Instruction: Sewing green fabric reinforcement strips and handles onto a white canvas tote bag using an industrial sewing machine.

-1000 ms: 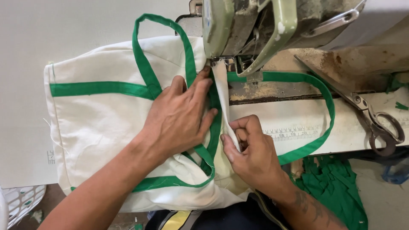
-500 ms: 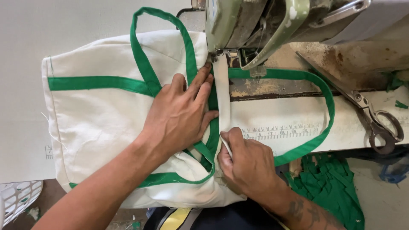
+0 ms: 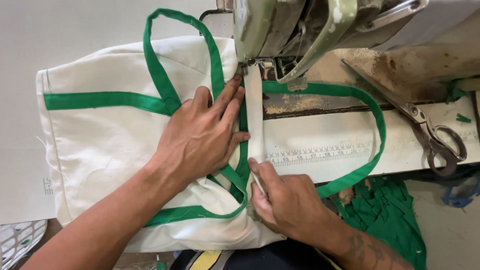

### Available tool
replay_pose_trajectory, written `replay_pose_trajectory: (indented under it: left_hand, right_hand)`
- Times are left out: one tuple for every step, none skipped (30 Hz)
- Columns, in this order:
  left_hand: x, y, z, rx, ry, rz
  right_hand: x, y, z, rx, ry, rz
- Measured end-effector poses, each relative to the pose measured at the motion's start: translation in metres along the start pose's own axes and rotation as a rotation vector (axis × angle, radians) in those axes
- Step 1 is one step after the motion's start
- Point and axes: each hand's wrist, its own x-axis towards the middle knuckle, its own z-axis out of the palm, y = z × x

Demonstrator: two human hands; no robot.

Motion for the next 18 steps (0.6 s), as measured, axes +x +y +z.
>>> replay_pose_trajectory:
  left_hand:
    - [0.0, 0.0, 0.0, 0.018, 0.0, 0.006]
    - [-0.001, 0.0, 0.0, 0.037, 0.0, 0.01]
    - [-0.001, 0.0, 0.002, 0.032, 0.001, 0.009]
    - [-0.001, 0.0, 0.003, 0.044, -0.001, 0.01]
    - [-0.001, 0.0, 0.003, 0.056, -0.004, 0.011]
    - [0.0, 0.0, 0.002, 0.063, 0.003, 0.015]
    - [0.001, 0.0, 0.002, 0.082, -0.015, 0.006]
    - [0.0, 0.003, 0.001, 0.094, -0.041, -0.002]
    - [0.002, 0.003, 0.001, 0.094, -0.041, 0.003]
    - [0.002, 0.004, 0.001, 0.064, -0.054, -0.025]
    - [0.003, 0.006, 0.0, 0.035, -0.068, -0.054]
    - [0.002, 0.006, 0.0, 0.036, -0.065, -0.05]
    - [0.001, 0.005, 0.0, 0.043, -0.04, -0.038]
    - [0.001, 0.004, 0.0, 0.053, -0.016, -0.031]
    - [0.003, 0.002, -0.001, 0.056, -0.013, -0.031]
    - [0.004, 0.0, -0.002, -0.004, -0.043, -0.029]
    - [0.004, -0.002, -0.002, -0.064, -0.074, -0.028]
    - [0.004, -0.001, 0.0, -0.067, -0.078, -0.03]
  right_hand:
    - [0.001, 0.002, -0.002, 0.09, -0.099, 0.015]
    - [0.001, 0.004, -0.004, 0.182, -0.198, 0.029]
    - [0.006, 0.005, -0.013, 0.179, -0.202, 0.031]
    - [0.01, 0.004, -0.021, 0.258, -0.229, 0.003]
    - [0.014, 0.004, -0.03, 0.337, -0.255, -0.025]
    - [0.022, 0.006, -0.04, 0.334, -0.244, -0.028]
    - [0.029, 0.008, -0.051, 0.363, -0.418, 0.032]
    - [0.033, 0.009, -0.061, 0.398, -0.6, 0.094]
    - [0.041, 0.024, -0.054, 0.4, -0.596, 0.098]
    - [0.048, 0.04, -0.047, 0.261, -0.176, -0.003]
    - [0.054, 0.055, -0.04, 0.117, 0.24, -0.114]
    - [0.062, 0.067, -0.03, 0.115, 0.244, -0.112]
    - [0.071, 0.078, -0.022, -0.084, 0.276, -0.224]
    - [0.081, 0.091, -0.013, -0.283, 0.305, -0.339]
    - [0.083, 0.089, -0.014, -0.284, 0.309, -0.341]
    - [0.083, 0.086, -0.014, -0.296, 0.281, -0.321]
    - [0.083, 0.083, -0.013, -0.307, 0.254, -0.301]
    - [0.083, 0.084, -0.013, -0.304, 0.249, -0.301]
